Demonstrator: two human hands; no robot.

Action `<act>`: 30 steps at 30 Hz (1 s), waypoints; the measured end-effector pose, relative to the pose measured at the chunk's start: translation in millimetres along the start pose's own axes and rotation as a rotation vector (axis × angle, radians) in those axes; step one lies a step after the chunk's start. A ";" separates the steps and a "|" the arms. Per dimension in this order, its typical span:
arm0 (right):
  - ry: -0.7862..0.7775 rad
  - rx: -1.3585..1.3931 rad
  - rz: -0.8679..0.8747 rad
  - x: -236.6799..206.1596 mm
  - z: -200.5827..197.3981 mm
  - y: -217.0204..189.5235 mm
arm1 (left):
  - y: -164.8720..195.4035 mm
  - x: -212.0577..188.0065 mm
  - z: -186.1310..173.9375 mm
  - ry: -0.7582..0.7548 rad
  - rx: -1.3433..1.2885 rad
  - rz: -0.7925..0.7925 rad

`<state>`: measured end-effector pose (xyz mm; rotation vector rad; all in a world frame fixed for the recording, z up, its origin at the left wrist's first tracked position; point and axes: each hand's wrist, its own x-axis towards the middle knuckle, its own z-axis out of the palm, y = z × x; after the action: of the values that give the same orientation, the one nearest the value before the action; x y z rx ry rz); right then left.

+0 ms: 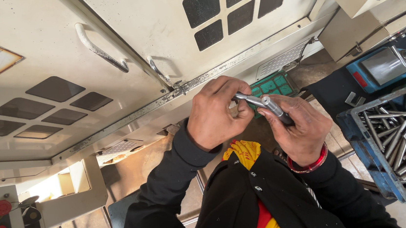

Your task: The person repeatedly picks up cylindrical metal rods from a green bin, places them on a dial indicator gauge, and visually inspects them. They also wipe the machine door with a cloth and open the machine to place rods inside before closing it.

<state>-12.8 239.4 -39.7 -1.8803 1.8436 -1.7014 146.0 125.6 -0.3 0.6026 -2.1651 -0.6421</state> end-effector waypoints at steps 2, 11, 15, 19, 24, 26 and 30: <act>0.004 0.023 -0.010 0.7 0.9 0.4 | -2.1 -0.3 2.5 0.016 -0.001 -0.007; 0.046 0.110 0.171 -2.3 6.0 9.2 | -16.0 6.1 -4.7 -0.023 -0.267 -0.218; 0.029 0.161 0.276 -2.7 7.7 16.6 | -18.8 9.1 -13.2 -0.068 -0.308 -0.067; 0.023 0.146 0.258 -1.8 8.5 18.4 | -23.0 9.0 -9.9 -0.145 -0.190 0.060; 0.004 0.115 0.235 2.6 9.7 18.5 | -46.7 2.5 -7.1 -0.193 -0.281 -0.091; -0.009 0.106 0.253 2.1 10.1 20.1 | -63.1 1.2 -9.0 -0.123 -0.239 -0.182; 0.004 0.321 0.337 -2.2 8.2 29.7 | -103.9 3.4 -21.1 0.098 0.187 -0.274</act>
<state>-27.7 226.6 -63.6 -1.3614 1.6491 -1.7512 182.1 39.5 -50.6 1.0227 -2.0817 -0.5428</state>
